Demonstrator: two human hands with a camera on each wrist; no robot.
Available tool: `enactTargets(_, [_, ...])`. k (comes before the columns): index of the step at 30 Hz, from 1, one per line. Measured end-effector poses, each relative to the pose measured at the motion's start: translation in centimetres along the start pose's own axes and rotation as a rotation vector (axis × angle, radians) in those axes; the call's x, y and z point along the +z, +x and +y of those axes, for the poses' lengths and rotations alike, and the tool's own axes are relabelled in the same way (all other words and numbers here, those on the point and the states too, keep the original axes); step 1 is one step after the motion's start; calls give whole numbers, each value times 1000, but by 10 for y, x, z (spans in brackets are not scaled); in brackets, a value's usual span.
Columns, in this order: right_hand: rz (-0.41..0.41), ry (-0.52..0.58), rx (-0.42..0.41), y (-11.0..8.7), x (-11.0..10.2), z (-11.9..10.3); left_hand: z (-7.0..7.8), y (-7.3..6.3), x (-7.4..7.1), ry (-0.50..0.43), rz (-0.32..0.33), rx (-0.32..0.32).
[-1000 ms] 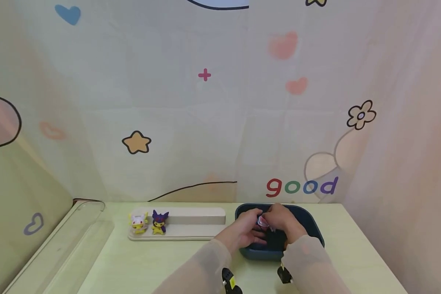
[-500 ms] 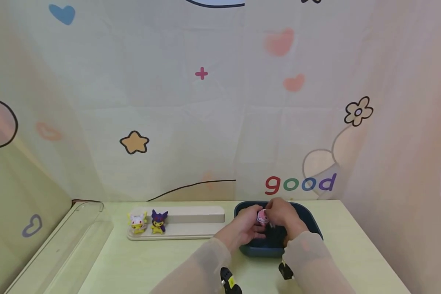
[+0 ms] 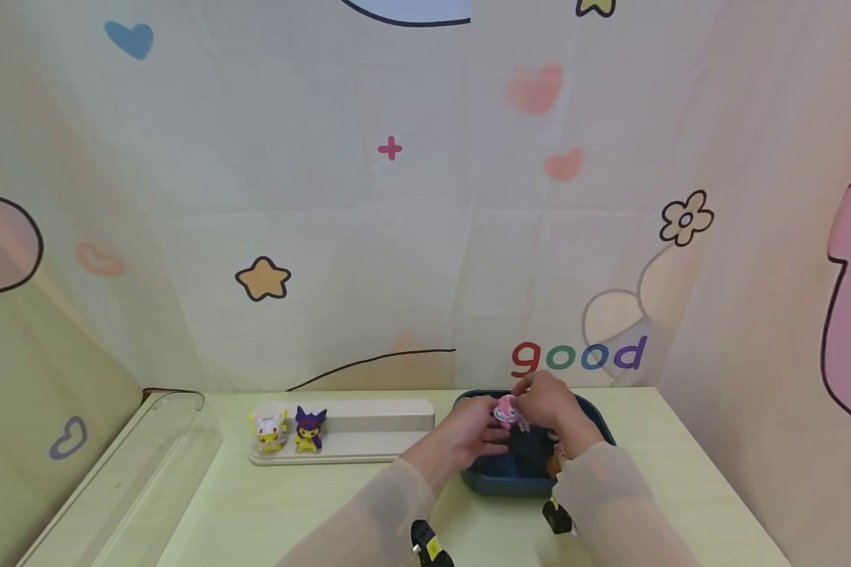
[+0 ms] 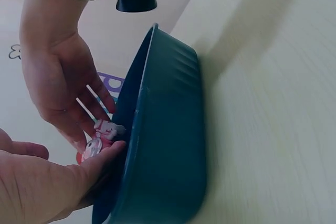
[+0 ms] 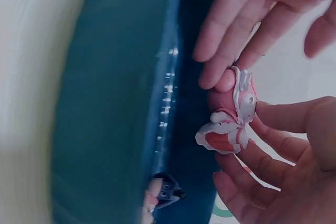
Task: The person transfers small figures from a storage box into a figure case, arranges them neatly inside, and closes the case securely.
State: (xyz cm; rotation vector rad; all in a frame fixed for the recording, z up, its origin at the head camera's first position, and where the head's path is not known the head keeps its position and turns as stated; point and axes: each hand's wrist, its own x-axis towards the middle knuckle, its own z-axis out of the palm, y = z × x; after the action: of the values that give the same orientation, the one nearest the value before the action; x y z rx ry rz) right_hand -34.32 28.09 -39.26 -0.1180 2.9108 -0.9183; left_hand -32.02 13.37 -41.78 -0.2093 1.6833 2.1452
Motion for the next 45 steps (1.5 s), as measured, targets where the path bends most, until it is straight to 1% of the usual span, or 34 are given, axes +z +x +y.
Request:
enactTargets(4, [-13,20,-25,-2,-6,-3,1,-4,-2,23,10,35])
enactTargets(14, [-73,53,-24,-5,-16,-12,5,-17,-12,131,-17,123])
enactTargets(17, [-83,53,-42,-8,-17,-15,5,-19,-15,152,-13,145])
enactTargets(19, [-87,63,-50,-10,-18,-17,5,-21,-16,181,-5,174])
enactTargets(26, [-109,121,-54,-16,-20,-28,7,-25,-25,332,79,332])
enactTargets(32, [-115,148,-78,-20,-20,-40,10,-27,-37,459,144,428])
enactTargets(35, [-121,158,-98,-21,-17,-43,11,-26,-43,505,175,461])
enactTargets(41, [-129,185,-153,-19,-10,-48,14,-26,-55,605,267,519])
enactTargets(45, [-148,195,-159,-19,-5,-52,16,-28,-63,633,290,533])
